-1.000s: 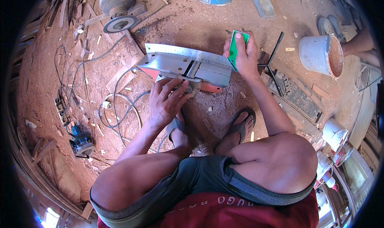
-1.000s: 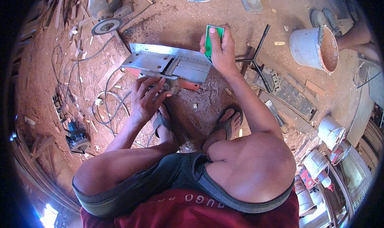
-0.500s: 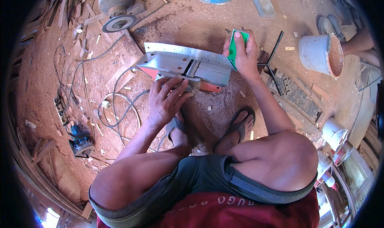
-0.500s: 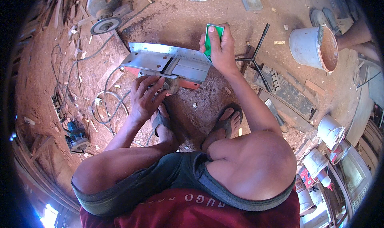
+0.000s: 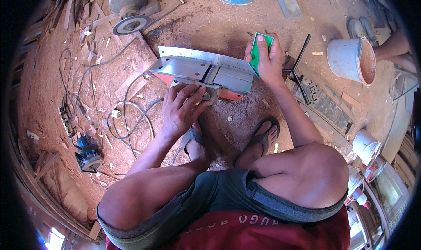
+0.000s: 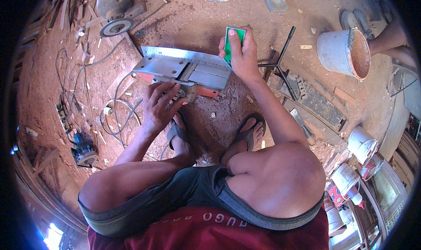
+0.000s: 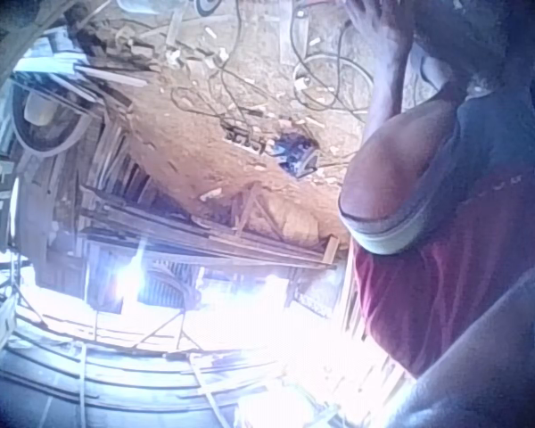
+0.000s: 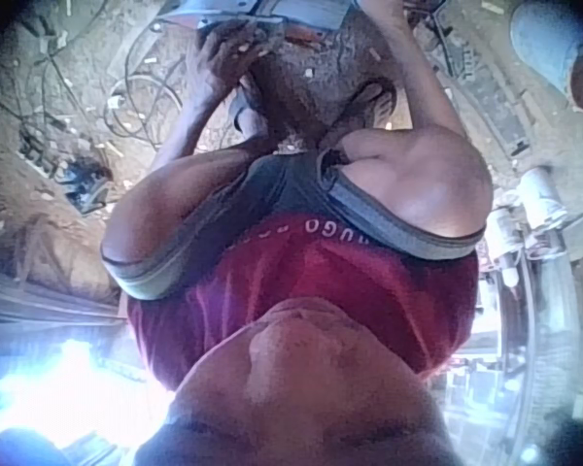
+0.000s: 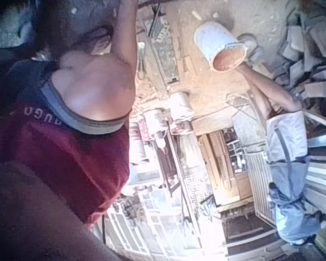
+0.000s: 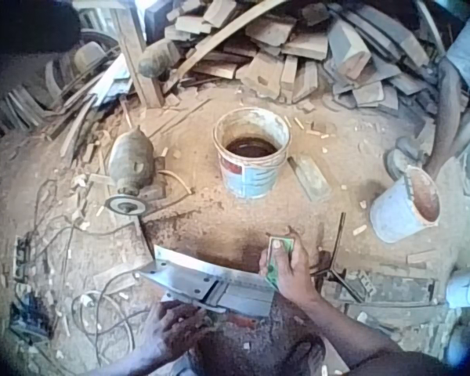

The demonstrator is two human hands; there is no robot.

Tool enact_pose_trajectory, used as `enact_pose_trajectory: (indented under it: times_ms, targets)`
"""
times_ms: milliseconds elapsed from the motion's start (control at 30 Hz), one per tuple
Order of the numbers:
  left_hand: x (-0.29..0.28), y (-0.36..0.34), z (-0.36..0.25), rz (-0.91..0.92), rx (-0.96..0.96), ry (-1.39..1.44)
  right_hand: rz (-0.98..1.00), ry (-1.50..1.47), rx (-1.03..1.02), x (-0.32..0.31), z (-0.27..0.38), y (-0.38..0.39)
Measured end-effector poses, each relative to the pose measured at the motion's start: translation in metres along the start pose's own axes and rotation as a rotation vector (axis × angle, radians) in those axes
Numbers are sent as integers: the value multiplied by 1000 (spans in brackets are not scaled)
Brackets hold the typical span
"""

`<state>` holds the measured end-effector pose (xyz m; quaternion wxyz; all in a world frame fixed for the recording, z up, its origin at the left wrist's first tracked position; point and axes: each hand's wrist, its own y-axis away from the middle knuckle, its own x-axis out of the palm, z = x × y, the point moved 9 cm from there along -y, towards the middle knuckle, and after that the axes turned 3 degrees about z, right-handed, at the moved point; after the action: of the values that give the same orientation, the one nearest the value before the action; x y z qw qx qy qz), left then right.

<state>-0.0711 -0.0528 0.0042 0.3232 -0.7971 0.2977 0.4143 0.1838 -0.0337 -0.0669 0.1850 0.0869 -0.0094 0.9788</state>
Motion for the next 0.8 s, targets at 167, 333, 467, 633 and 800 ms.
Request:
enact_pose_trajectory:
  times_ms: [167, 333, 467, 633, 800]
  targets:
    - [1, 0, -1, 6, 2, -20, -10, -1, 16, -1, -2, 0]
    - [1, 1, -2, 15, 4, -12, -14, -2, 18, -1, -3, 0]
    - [0, 0, -3, 19, 12, -12, -13, -2, 20, -2, -4, -1]
    - [0, 0, -3, 19, 12, -14, -9, -12, 6, -2, -3, -1]
    - [1, 3, -1, 29, 7, -7, -9, 5, 13, 1, 1, 0]
